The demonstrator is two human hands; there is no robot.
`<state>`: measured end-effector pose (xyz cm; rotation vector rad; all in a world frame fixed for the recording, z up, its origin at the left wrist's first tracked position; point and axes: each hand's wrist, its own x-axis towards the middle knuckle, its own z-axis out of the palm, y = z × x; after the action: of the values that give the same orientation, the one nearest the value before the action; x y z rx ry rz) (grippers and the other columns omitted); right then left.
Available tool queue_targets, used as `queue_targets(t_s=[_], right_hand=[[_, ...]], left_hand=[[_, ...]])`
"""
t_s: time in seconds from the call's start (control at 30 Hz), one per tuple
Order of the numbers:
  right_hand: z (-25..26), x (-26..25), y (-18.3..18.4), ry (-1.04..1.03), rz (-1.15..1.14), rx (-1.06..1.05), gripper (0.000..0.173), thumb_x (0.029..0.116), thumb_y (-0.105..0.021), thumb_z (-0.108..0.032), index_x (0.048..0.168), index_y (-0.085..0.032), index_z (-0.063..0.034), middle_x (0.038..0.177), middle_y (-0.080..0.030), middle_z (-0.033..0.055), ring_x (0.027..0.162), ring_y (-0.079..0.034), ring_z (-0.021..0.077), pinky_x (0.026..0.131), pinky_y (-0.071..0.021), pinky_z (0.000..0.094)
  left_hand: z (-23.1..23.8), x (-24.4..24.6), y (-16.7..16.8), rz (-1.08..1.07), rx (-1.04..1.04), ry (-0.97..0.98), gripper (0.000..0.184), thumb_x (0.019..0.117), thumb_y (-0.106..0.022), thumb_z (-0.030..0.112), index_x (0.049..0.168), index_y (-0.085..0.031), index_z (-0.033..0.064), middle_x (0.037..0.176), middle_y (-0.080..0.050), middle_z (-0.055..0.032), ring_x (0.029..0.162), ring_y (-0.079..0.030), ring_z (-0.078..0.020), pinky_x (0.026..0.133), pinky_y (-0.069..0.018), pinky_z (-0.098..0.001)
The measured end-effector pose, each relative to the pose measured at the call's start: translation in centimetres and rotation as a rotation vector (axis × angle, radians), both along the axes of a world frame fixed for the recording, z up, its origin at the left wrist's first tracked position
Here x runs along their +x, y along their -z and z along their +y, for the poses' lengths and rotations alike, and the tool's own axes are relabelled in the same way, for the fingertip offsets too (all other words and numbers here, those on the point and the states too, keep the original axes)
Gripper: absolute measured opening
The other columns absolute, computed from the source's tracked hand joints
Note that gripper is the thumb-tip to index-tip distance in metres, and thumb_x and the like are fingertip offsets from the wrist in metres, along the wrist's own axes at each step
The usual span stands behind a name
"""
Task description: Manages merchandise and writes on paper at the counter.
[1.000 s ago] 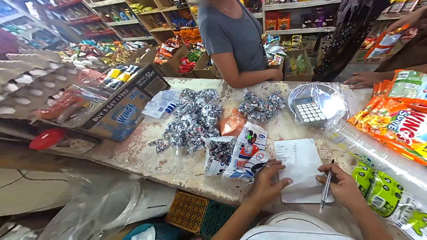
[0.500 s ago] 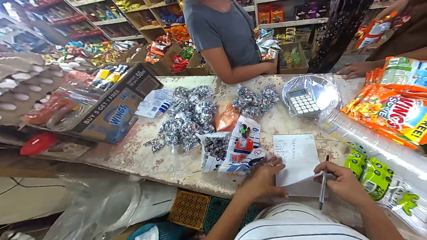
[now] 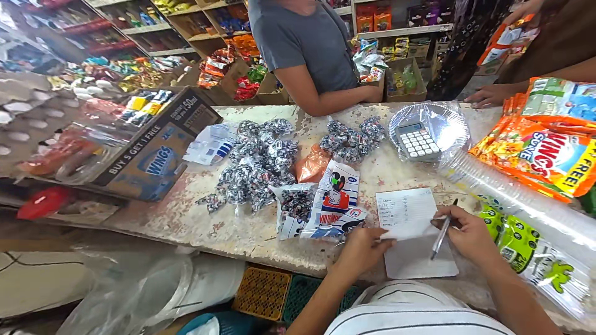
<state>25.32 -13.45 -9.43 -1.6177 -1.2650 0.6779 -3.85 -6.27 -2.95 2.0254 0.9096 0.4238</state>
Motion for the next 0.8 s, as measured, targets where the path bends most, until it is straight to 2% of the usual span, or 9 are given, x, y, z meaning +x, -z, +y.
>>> queue_targets(t_s=[0.07, 0.1, 0.17, 0.2, 0.27, 0.33, 0.47, 0.57, 0.8], right_hand=[[1.7, -0.5, -0.2, 0.083, -0.156, -0.051, 0.017, 0.0925, -0.074, -0.028, 0.108, -0.071, -0.0214, 0.096, -0.071, -0.0075, 0.087, -0.069, 0.0063, 0.077, -0.0615, 0.0309], [2.6, -0.7, -0.2, 0.119, -0.235, -0.085, 0.016, 0.0929, -0.072, -0.03, 0.108, -0.071, -0.0233, 0.096, -0.071, -0.0077, 0.088, -0.069, 0.0064, 0.077, -0.0605, 0.0319], [4.3, -1.1, 0.2, 0.175, -0.353, -0.155, 0.017, 0.0932, -0.069, -0.032, 0.108, -0.072, -0.0257, 0.098, -0.071, -0.005, 0.09, -0.068, 0.0112, 0.076, -0.0588, 0.0381], [5.2, -1.2, 0.6, 0.186, -0.381, -0.187, 0.019, 0.0934, -0.068, -0.032, 0.111, -0.072, -0.0259, 0.101, -0.071, -0.0031, 0.092, -0.069, 0.0142, 0.078, -0.0584, 0.0414], [6.3, -1.1, 1.5, 0.186, -0.409, -0.251, 0.026, 0.0926, -0.067, -0.033, 0.117, -0.071, -0.0279, 0.108, -0.072, -0.0017, 0.098, -0.069, 0.0181, 0.082, -0.0583, 0.0466], [6.9, -1.1, 2.4, 0.184, -0.416, -0.265, 0.03, 0.0918, -0.068, -0.034, 0.122, -0.069, -0.03, 0.113, -0.071, -0.0022, 0.101, -0.069, 0.0181, 0.084, -0.0585, 0.0468], [7.3, -0.9, 3.2, 0.216, -0.411, -0.234, 0.026, 0.0951, -0.065, -0.033, 0.121, -0.07, -0.0298, 0.111, -0.071, -0.0018, 0.101, -0.069, 0.0176, 0.084, -0.0583, 0.0443], [7.4, -0.8, 3.7, 0.247, -0.42, -0.241, 0.025, 0.0959, -0.064, -0.032, 0.12, -0.07, -0.0302, 0.109, -0.071, -0.0017, 0.098, -0.069, 0.0168, 0.081, -0.0587, 0.043], [7.5, -0.7, 4.0, 0.291, -0.449, -0.212, 0.025, 0.0946, -0.066, -0.031, 0.12, -0.069, -0.0292, 0.112, -0.069, 0.001, 0.102, -0.067, 0.0189, 0.084, -0.057, 0.0414]], left_hand=[[0.5, 1.5, -0.5, -0.027, 0.021, -0.169, 0.044, 0.0938, -0.073, 0.018, 0.135, -0.063, 0.0056, 0.113, -0.074, -0.0096, 0.095, -0.074, -0.0177, 0.086, -0.062, -0.0382], [0.8, 2.2, -0.5, -0.036, 0.056, -0.233, 0.055, 0.0923, -0.073, 0.013, 0.143, -0.056, 0.0053, 0.127, -0.069, -0.0124, 0.105, -0.072, -0.0202, 0.09, -0.0615, -0.0382], [1.5, 3.3, 0.1, -0.011, 0.176, -0.292, 0.062, 0.0903, -0.073, 0.009, 0.149, -0.051, 0.0073, 0.151, -0.052, -0.0148, 0.126, -0.063, -0.024, 0.101, -0.056, -0.0375], [1.6, 3.8, 0.4, 0.026, 0.264, -0.292, 0.059, 0.0901, -0.073, 0.01, 0.147, -0.055, 0.0081, 0.154, -0.049, -0.0149, 0.129, -0.061, -0.0255, 0.103, -0.0541, -0.039], [1.4, 4.4, 0.9, 0.095, 0.38, -0.233, 0.045, 0.0951, -0.067, 0.013, 0.14, -0.063, 0.0108, 0.153, -0.052, -0.0111, 0.136, -0.055, -0.0252, 0.11, -0.0493, -0.0416], [1.3, 5.0, 1.9, 0.142, 0.407, -0.155, 0.037, 0.1001, -0.061, 0.018, 0.136, -0.067, 0.0123, 0.152, -0.055, -0.0054, 0.142, -0.049, -0.024, 0.115, -0.0444, -0.0424], [1.9, 5.5, 4.1, 0.254, 0.372, -0.01, 0.044, 0.1054, -0.053, 0.033, 0.142, -0.061, 0.0098, 0.155, -0.051, -0.0042, 0.148, -0.042, -0.0235, 0.121, -0.0357, -0.0446], [2.0, 5.6, 5.0, 0.325, 0.346, 0.022, 0.051, 0.1069, -0.047, 0.042, 0.146, -0.057, 0.0114, 0.159, -0.047, -0.003, 0.151, -0.036, -0.0222, 0.123, -0.0307, -0.0466], [2.5, 5.8, 5.5, 0.337, 0.353, 0.043, 0.052, 0.1073, -0.045, 0.043, 0.148, -0.055, 0.0122, 0.161, -0.043, -0.0012, 0.153, -0.032, -0.0203, 0.125, -0.0262, -0.0473]])
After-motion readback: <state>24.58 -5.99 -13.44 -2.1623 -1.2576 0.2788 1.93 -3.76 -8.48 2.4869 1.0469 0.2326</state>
